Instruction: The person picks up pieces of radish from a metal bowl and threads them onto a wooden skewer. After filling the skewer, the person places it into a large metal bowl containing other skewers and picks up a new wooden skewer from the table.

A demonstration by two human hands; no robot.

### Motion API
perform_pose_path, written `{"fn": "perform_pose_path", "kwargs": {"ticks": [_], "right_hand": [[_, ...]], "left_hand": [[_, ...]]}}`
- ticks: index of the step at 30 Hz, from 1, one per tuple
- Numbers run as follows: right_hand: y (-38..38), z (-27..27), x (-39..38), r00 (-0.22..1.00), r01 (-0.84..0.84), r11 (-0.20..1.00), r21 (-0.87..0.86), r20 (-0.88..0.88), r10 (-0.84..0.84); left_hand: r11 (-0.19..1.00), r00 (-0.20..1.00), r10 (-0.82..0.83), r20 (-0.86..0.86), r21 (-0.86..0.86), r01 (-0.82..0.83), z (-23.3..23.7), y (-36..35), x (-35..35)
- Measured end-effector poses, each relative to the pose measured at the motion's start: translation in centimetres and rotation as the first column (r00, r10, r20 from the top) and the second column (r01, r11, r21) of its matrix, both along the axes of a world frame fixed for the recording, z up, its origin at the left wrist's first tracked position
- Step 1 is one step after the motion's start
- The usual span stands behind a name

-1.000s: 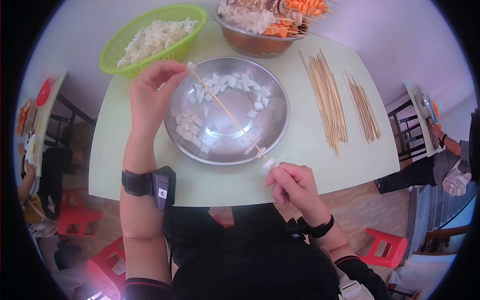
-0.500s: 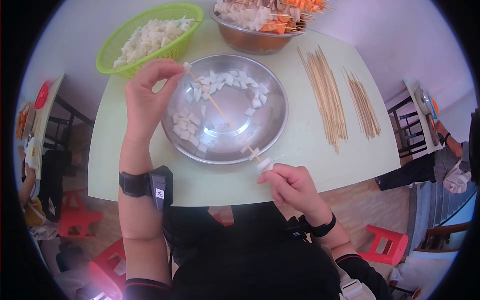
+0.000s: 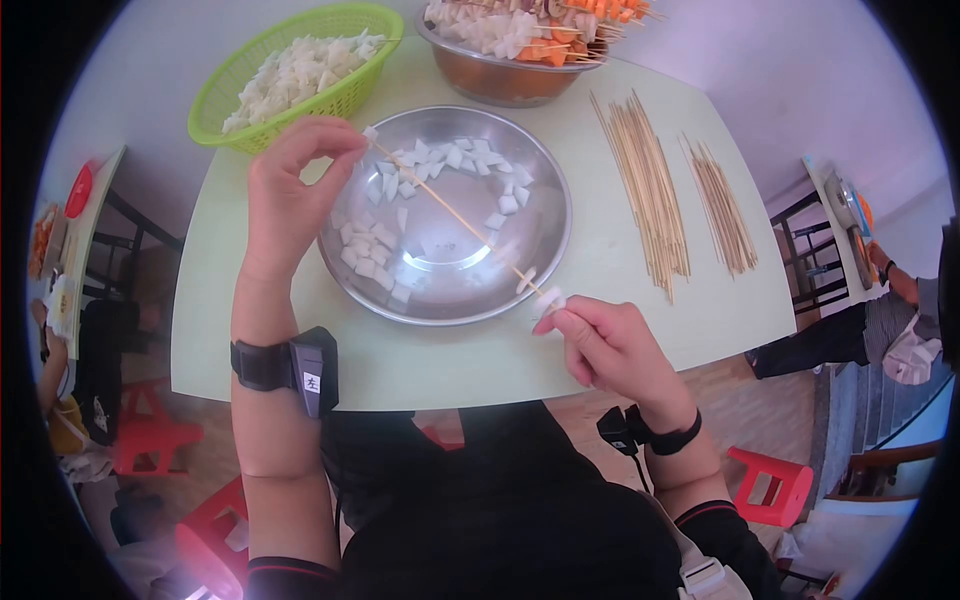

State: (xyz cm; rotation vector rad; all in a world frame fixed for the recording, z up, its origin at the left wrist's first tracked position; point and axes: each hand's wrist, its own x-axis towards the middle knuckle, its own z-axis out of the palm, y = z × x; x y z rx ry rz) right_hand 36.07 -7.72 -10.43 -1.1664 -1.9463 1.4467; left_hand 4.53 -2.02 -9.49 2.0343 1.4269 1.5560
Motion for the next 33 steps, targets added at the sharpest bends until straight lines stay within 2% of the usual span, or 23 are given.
{"fn": "perform_pose_path", "kwargs": {"ticks": [1,2,3,4,6,7,9,10,11,12,13,14,15,16,18,19,20,21,22,24,27,29,33], "right_hand": [[0.3,0.1,0.2,1.0,0.002,1.0,0.001,-0.001,-0.002],[0.6,0.2,0.5,0.984,-0.051,0.958,-0.282,-0.178,0.0],[0.8,0.2,0.6,0.938,-0.15,0.836,-0.527,-0.343,-0.048],[0.9,0.1,0.7,0.938,-0.152,0.836,-0.527,-0.344,-0.047],[0.9,-0.3,0.8,0.847,-0.258,0.781,-0.568,-0.522,-0.1],[1.0,-0.1,0.7,0.846,-0.259,0.781,-0.568,-0.523,-0.1],[1.0,0.2,0.4,0.953,-0.123,0.909,-0.398,-0.304,-0.004],[0.9,-0.2,0.2,0.953,-0.123,0.909,-0.398,-0.304,-0.004],[0.7,-0.9,0.0,0.993,-0.021,0.999,-0.039,-0.119,0.016],[0.5,-1.4,-0.2,0.997,0.012,0.941,0.338,0.065,-0.036],[0.4,-1.5,-0.4,0.997,0.012,0.941,0.337,0.065,-0.036],[0.4,-1.5,-0.5,0.981,0.078,0.836,0.544,0.108,-0.162],[0.4,-1.6,-0.6,0.949,0.117,0.679,0.725,0.12,-0.292],[0.3,-1.5,-0.5,0.949,0.116,0.679,0.725,0.121,-0.292],[0.2,-1.1,-0.5,0.966,0.17,0.772,0.613,0.052,-0.254],[0.2,-0.3,-0.5,0.966,0.171,0.771,0.613,0.052,-0.255],[0.2,0.9,-0.3,0.991,0.13,0.97,0.205,-0.008,-0.131],[0.4,1.5,-0.1,0.992,0.015,0.972,-0.235,-0.117,-0.043],[0.5,1.6,0.0,0.992,0.015,0.972,-0.234,-0.117,-0.044],[0.7,1.7,0.1,0.93,-0.133,0.862,-0.49,-0.363,-0.063],[0.6,1.5,-0.2,0.909,-0.135,0.858,-0.495,-0.407,-0.092],[0.4,0.9,-0.6,0.916,-0.111,0.88,-0.462,-0.391,-0.089],[-0.3,0.1,-1.6,0.911,-0.112,0.907,-0.407,-0.406,-0.07]], "left_hand": [[1.0,1.0,0.0,-0.002,-0.005,0.0,0.0,0.0,0.0],[1.0,1.0,0.0,-0.005,-0.009,0.0,-0.1,0.0,0.0],[1.0,1.0,0.0,-0.006,-0.008,0.0,-0.1,0.1,-0.1],[1.0,1.0,-0.001,-0.006,-0.009,0.001,-0.2,0.1,-0.2],[1.0,1.0,0.0,-0.007,-0.01,0.0,-0.3,0.2,-0.3],[1.0,1.0,0.003,-0.004,-0.015,-0.003,-0.3,0.2,-0.4],[1.0,1.0,0.004,-0.001,-0.02,-0.004,-0.3,0.3,-0.4],[1.0,0.999,-0.006,0.044,0.007,0.006,-0.3,0.3,-0.3],[0.999,0.996,-0.017,0.088,0.033,0.014,-0.3,0.3,-0.3],[0.999,0.996,-0.017,0.088,0.033,0.014,-0.3,0.3,-0.3],[1.0,0.997,-0.023,0.074,0.002,0.023,-0.3,0.2,-0.5],[0.999,0.998,-0.03,0.061,-0.028,0.031,-0.3,0.2,-0.5],[0.999,0.998,-0.03,0.062,-0.029,0.032,-0.3,0.2,-0.5],[0.999,0.999,-0.029,0.046,-0.028,0.03,-0.2,0.1,-0.5],[0.999,0.999,-0.029,0.03,-0.026,0.03,-0.2,0.1,-0.5],[0.999,0.999,-0.037,0.032,-0.015,0.038,-0.2,0.1,-0.6],[0.999,0.998,-0.047,0.034,-0.003,0.047,-0.2,0.1,-0.6],[0.999,0.998,-0.048,0.034,-0.002,0.048,-0.2,0.2,-0.6],[0.998,0.998,-0.055,0.044,-0.001,0.055,-0.2,0.2,-0.6],[0.998,0.997,-0.061,0.055,0.0,0.061,-0.4,0.3,-0.6],[0.997,0.995,-0.071,0.066,0.015,0.07,-0.4,0.4,-0.5],[0.997,0.977,-0.054,0.208,-0.037,0.063,-0.2,0.5,0.0],[0.996,0.939,-0.002,0.345,-0.088,0.034,-0.8,0.7,0.2]]}}
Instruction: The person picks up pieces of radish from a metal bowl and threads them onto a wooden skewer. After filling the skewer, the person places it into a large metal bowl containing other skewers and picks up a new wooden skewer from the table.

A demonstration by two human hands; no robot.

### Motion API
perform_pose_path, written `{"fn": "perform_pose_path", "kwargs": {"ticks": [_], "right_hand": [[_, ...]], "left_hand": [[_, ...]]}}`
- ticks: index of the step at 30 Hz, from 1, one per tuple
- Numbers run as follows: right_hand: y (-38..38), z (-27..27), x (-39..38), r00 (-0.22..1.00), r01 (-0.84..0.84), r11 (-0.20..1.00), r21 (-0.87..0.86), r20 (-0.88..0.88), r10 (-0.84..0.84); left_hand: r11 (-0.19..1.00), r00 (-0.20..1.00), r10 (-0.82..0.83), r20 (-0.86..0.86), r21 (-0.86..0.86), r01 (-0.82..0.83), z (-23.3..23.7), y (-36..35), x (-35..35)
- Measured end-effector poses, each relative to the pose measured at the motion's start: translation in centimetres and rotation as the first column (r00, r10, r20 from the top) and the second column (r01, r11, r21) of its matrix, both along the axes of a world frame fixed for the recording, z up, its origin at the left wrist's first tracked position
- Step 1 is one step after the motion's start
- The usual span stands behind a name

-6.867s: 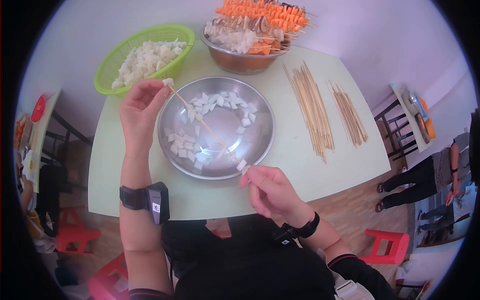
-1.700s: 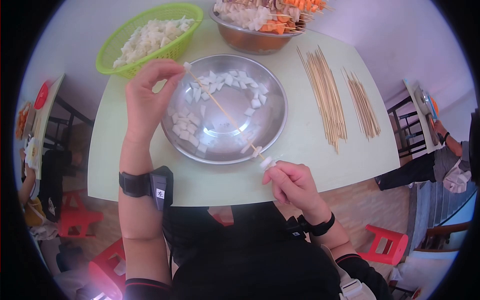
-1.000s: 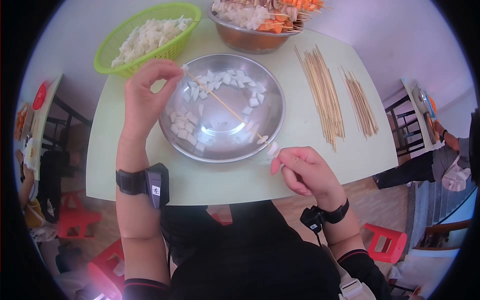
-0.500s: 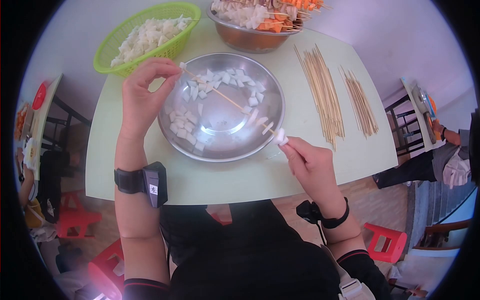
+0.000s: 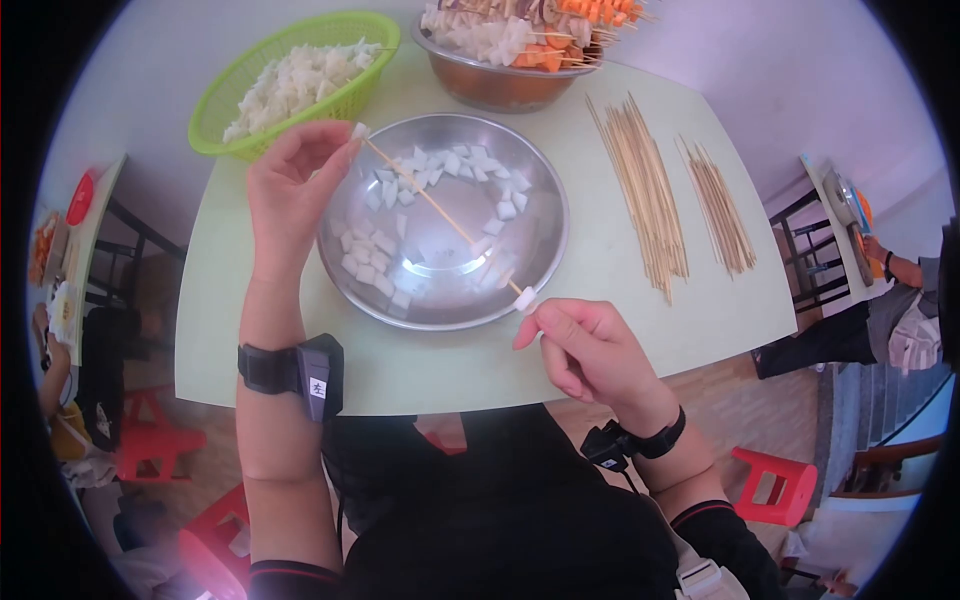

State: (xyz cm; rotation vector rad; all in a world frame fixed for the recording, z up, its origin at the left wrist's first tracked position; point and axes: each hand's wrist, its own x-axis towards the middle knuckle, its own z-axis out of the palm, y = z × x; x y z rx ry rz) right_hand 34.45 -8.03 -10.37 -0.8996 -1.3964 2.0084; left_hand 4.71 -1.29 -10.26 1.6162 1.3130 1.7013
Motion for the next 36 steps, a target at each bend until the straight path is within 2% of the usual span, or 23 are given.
{"fn": "perform_pose_path", "kwargs": {"ticks": [2,6,8,11,14,21,23,28,30,31,32,34,35,36], "right_hand": [[-0.3,-0.2,-0.5,1.0,-0.012,1.0,-0.002,0.004,0.012],[-0.7,-0.3,-1.2,0.999,-0.036,0.999,-0.031,0.019,0.037],[-0.7,-0.4,-1.3,1.0,-0.026,0.999,-0.034,0.011,0.027],[-0.7,-0.4,-1.4,1.0,-0.018,0.999,-0.045,-0.001,0.018],[-0.8,-0.4,-1.2,1.0,-0.009,0.999,-0.054,-0.011,0.009],[-1.0,-1.2,-1.0,0.998,-0.008,0.997,-0.075,-0.056,0.004],[-1.1,-1.3,-0.9,0.998,-0.009,0.997,-0.081,-0.066,0.003],[-1.1,-2.0,-1.1,0.992,-0.014,0.996,-0.084,-0.127,0.003],[-1.5,-2.2,-1.1,0.993,0.027,0.999,-0.034,-0.11,-0.031],[-1.5,-2.1,-1.1,0.997,0.065,0.997,0.05,-0.043,-0.063],[-1.5,-2.0,-1.1,0.993,0.105,0.986,0.128,0.032,-0.11],[-1.6,-2.5,-1.0,0.966,0.217,0.883,0.417,0.04,-0.256],[-1.7,-2.7,-0.8,0.946,0.268,0.869,0.415,0.055,-0.319],[-1.7,-3.0,-0.8,0.945,0.274,0.819,0.504,0.016,-0.326]], "left_hand": [[1.0,0.995,0.0,0.103,-0.006,0.001,-0.1,0.1,0.0],[0.997,0.994,0.042,0.099,-0.068,-0.035,0.0,-0.1,0.1],[0.998,0.991,0.05,0.126,0.027,-0.054,0.6,-0.4,0.4],[0.997,0.986,0.007,0.167,0.078,-0.021,0.9,-0.4,0.5],[0.998,0.984,-0.011,0.18,0.065,-0.001,0.9,-0.4,0.6],[1.0,0.988,0.006,0.154,0.026,-0.011,0.6,-0.4,0.4],[0.992,0.986,0.075,0.15,0.092,-0.09,0.5,-0.5,0.6],[0.985,0.99,0.121,0.071,0.115,-0.128,0.3,-0.5,0.0],[0.975,0.984,0.179,-0.002,0.136,-0.177,-0.5,-0.1,-1.2],[0.971,0.98,0.197,0.019,0.137,-0.198,-1.1,0.3,-2.0],[0.969,0.972,0.228,-0.059,0.112,-0.221,-1.1,0.6,-2.6],[0.974,0.985,0.163,-0.052,0.166,-0.152,-1.8,1.0,-3.2],[0.979,0.99,0.143,-0.009,0.147,-0.14,-1.7,0.9,-2.9],[0.977,0.985,0.17,-0.012,0.135,-0.167,-1.7,0.8,-2.5]]}}
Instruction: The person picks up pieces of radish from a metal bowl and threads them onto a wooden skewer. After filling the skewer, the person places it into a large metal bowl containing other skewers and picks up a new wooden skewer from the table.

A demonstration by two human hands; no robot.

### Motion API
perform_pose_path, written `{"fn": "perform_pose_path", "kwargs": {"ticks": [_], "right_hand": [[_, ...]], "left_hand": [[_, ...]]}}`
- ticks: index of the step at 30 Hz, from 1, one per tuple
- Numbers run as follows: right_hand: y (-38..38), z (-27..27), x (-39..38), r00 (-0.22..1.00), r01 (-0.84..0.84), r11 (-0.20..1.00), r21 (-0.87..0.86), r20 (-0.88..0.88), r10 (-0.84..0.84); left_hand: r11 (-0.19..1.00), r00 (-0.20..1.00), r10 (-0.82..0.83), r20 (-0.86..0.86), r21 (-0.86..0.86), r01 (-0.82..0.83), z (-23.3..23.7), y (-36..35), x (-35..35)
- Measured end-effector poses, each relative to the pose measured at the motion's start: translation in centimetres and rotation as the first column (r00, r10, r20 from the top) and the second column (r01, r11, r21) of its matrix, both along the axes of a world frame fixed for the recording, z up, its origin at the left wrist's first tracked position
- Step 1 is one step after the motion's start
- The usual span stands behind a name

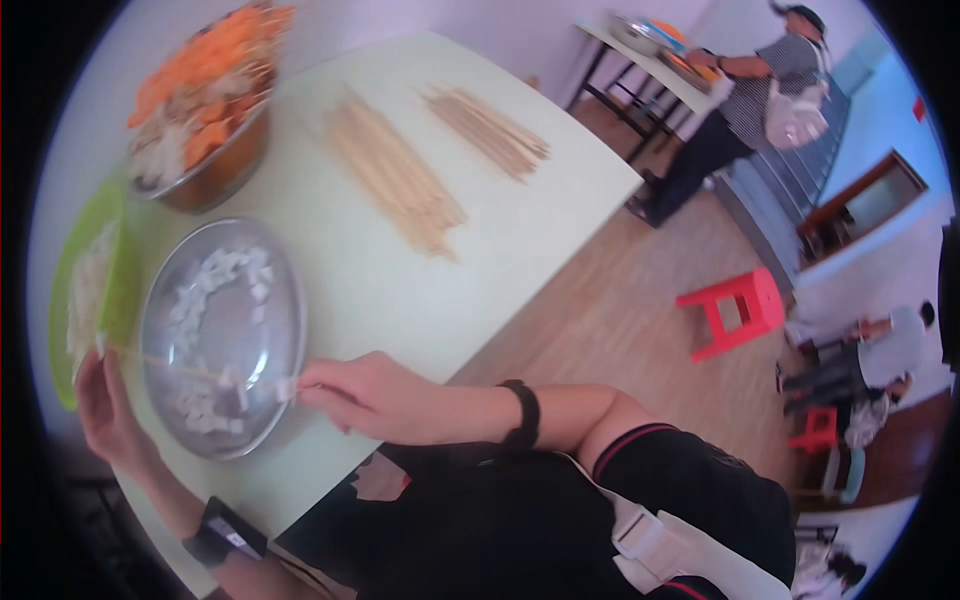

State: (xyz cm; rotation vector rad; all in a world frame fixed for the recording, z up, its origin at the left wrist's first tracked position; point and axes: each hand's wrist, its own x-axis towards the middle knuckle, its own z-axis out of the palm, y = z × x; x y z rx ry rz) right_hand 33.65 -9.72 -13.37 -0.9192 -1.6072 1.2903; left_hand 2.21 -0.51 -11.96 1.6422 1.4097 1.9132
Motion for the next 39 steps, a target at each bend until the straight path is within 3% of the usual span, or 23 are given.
{"fn": "perform_pose_path", "kwargs": {"ticks": [1,2,4,8,11,13,23,29,34,38,39], "right_hand": [[0.0,-0.3,0.2,1.0,-0.009,0.994,0.113,-0.004,0.01],[-0.2,-0.5,0.4,1.0,0.011,0.995,0.103,-0.004,-0.01],[-0.2,-0.9,0.5,0.992,0.044,0.962,0.271,0.105,-0.075],[-0.5,-0.5,0.5,0.981,-0.011,0.981,0.195,0.194,-0.027],[-0.3,-1.2,0.6,0.98,0.005,0.973,0.233,0.194,-0.052],[0.1,-1.6,0.4,0.993,0.012,0.967,0.253,0.111,-0.041],[-0.1,-1.1,0.2,0.967,0.075,0.941,0.33,0.206,-0.149],[-0.5,-1.5,0.0,0.941,0.157,0.88,0.448,0.204,-0.271],[-0.5,-1.9,-0.2,0.882,0.19,0.739,0.647,0.218,-0.417],[-1.1,-1.0,-0.6,0.89,0.152,0.758,0.634,0.245,-0.384],[-1.1,-0.5,-0.5,0.977,0.091,0.937,0.338,0.154,-0.151]], "left_hand": [[1.0,1.0,0.004,-0.002,-0.009,-0.004,0.0,0.0,0.4],[1.0,1.0,-0.016,-0.002,-0.019,0.016,0.1,-0.1,0.8],[0.998,0.999,0.011,0.03,-0.063,-0.009,0.2,-0.5,1.2],[0.999,0.997,0.038,-0.068,-0.004,-0.039,0.4,-0.7,0.4],[1.0,1.0,0.025,0.012,-0.018,-0.024,0.4,-0.8,1.0],[1.0,0.999,0.006,-0.031,-0.014,-0.006,0.3,-0.8,1.1],[0.998,0.998,0.06,-0.037,-0.024,-0.061,0.4,-0.1,1.3],[0.994,0.999,0.029,-0.015,-0.102,-0.03,0.2,-0.2,1.2],[0.992,1.0,-0.026,-0.004,-0.126,0.025,-0.5,0.3,0.1],[0.981,0.999,0.013,0.035,-0.195,-0.006,-0.1,-0.1,0.2],[0.98,0.999,0.017,0.036,-0.196,-0.01,-0.3,0.0,0.0]]}}
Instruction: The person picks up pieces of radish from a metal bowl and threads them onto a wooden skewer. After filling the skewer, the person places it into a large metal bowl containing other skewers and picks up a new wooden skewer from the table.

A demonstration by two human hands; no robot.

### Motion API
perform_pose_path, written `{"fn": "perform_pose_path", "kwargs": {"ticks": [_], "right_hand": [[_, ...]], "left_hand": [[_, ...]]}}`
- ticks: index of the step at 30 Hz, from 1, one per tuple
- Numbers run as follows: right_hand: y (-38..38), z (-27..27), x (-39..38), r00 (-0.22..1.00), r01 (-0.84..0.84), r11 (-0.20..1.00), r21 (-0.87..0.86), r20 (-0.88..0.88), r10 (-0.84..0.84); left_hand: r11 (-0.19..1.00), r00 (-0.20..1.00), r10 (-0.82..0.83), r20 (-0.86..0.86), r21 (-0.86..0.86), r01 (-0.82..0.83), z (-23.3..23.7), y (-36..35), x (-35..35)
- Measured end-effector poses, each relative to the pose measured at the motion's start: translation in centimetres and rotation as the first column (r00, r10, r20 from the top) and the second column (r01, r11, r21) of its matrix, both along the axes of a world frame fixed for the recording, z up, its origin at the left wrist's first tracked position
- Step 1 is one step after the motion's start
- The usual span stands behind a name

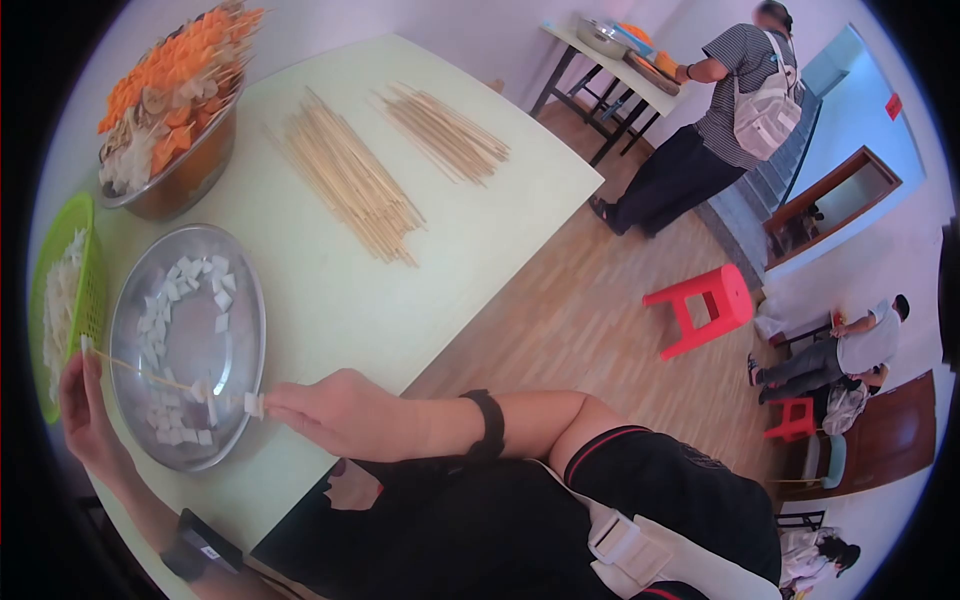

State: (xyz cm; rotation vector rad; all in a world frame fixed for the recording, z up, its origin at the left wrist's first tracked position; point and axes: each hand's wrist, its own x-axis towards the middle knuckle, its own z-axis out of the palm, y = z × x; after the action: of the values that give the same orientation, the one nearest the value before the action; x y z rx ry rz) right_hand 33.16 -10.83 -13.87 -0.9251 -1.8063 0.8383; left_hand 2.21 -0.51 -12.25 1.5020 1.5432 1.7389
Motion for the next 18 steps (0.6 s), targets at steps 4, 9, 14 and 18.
{"fn": "perform_pose_path", "kwargs": {"ticks": [4,9,14,18], "right_hand": [[1.0,1.0,0.9,0.791,-0.589,0.502,-0.634,-0.581,0.194],[1.4,0.3,0.3,0.647,-0.746,0.3,-0.594,-0.754,0.114],[1.2,-1.0,-1.4,0.955,-0.244,0.9,-0.36,-0.249,0.16],[1.3,-1.7,-1.0,0.997,0.08,0.985,0.15,-0.024,-0.078]], "left_hand": [[0.997,0.998,-0.023,-0.051,0.067,0.027,-0.3,0.5,-0.6],[0.99,0.997,-0.059,-0.055,0.123,0.066,0.2,0.3,-0.3],[0.983,0.993,-0.105,-0.061,0.142,0.113,1.2,-0.5,1.4],[0.985,0.993,-0.115,-0.019,0.125,0.116,1.8,-0.9,2.0]]}}
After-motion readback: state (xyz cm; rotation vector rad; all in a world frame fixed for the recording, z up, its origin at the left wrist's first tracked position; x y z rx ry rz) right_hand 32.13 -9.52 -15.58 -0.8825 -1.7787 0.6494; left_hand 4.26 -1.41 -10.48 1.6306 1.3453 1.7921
